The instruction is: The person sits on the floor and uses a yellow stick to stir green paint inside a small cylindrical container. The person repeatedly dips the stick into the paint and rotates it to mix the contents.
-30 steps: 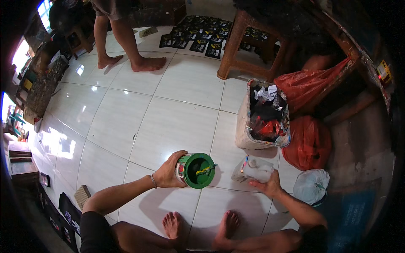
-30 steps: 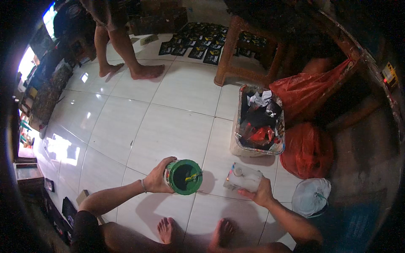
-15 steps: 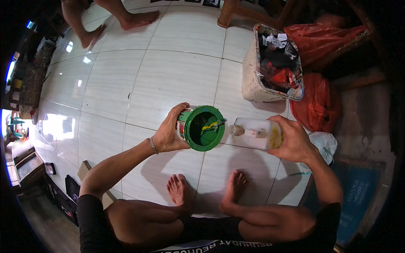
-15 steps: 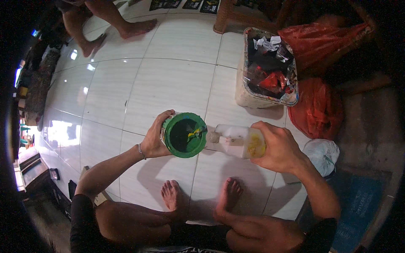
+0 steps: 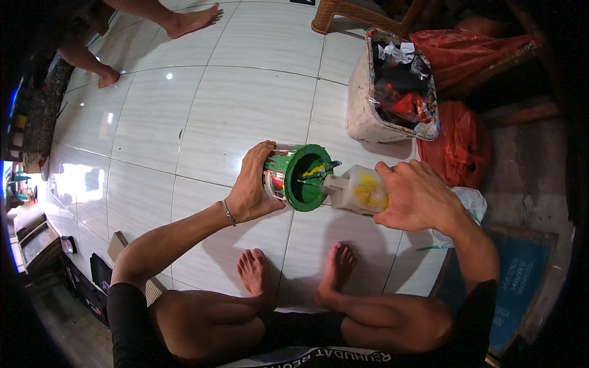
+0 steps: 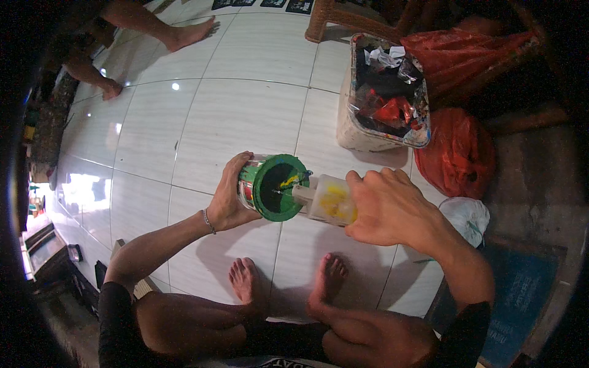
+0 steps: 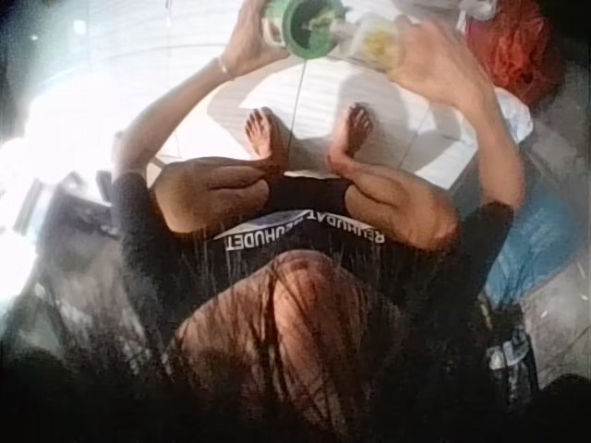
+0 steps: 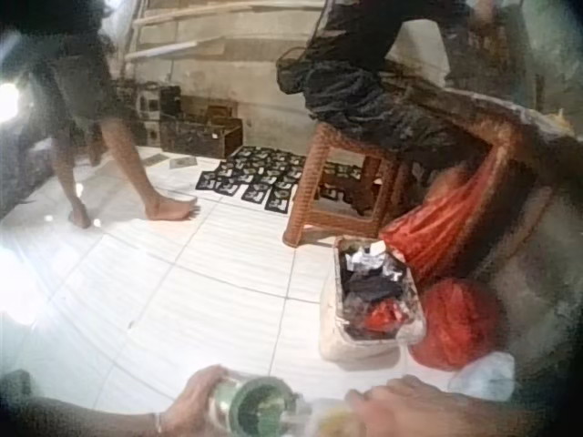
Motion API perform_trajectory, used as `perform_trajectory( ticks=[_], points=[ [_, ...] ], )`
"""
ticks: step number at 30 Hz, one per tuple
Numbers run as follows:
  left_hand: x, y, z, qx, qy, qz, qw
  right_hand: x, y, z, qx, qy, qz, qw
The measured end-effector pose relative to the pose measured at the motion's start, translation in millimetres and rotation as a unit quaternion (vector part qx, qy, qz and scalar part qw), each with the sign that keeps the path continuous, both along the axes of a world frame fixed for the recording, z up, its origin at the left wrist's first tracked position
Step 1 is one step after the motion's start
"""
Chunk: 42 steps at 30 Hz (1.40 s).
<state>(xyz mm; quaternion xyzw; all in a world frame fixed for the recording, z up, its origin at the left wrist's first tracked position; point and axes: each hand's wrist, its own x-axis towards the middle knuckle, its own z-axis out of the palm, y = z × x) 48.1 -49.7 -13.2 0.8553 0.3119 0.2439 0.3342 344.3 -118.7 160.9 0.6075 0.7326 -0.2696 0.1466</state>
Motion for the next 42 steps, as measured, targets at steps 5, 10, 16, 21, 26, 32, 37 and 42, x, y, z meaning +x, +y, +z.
perform_trajectory(
  ticks=[5,10,16,21,26,32,37,42],
  points=[
    [2,-1,-2,0.009,-0.023,-0.009,1.0,-3,4,4,0.008,-0.007,0.016,1.0],
    [0,-3,-1,0.004,-0.024,-0.013,1.0,-8,16,10,-0.069,-0.002,0.005,0.998],
    [1,-3,-5,0.013,-0.017,-0.023,1.0,1,8,-1,-0.009,0.031,0.032,0.999],
    [-1,-3,-4,0.018,-0.011,-0.025,0.999,1,7,-1,-0.012,0.046,0.027,0.999],
    [-2,-2,-7,0.029,-0.023,-0.025,0.999,2,7,-3,-0.007,0.056,0.026,0.998],
    [-1,-2,3,-0.071,-0.005,0.01,0.997,6,5,-1,-0.031,0.035,-0.005,0.999],
    [-5,6,1,-0.048,0.024,-0.003,0.999,30,-8,-34,0.034,0.146,-0.046,0.988],
    [-5,7,-6,0.0,0.038,-0.01,0.999,65,-28,-96,0.15,0.327,-0.107,0.927]
  ],
)
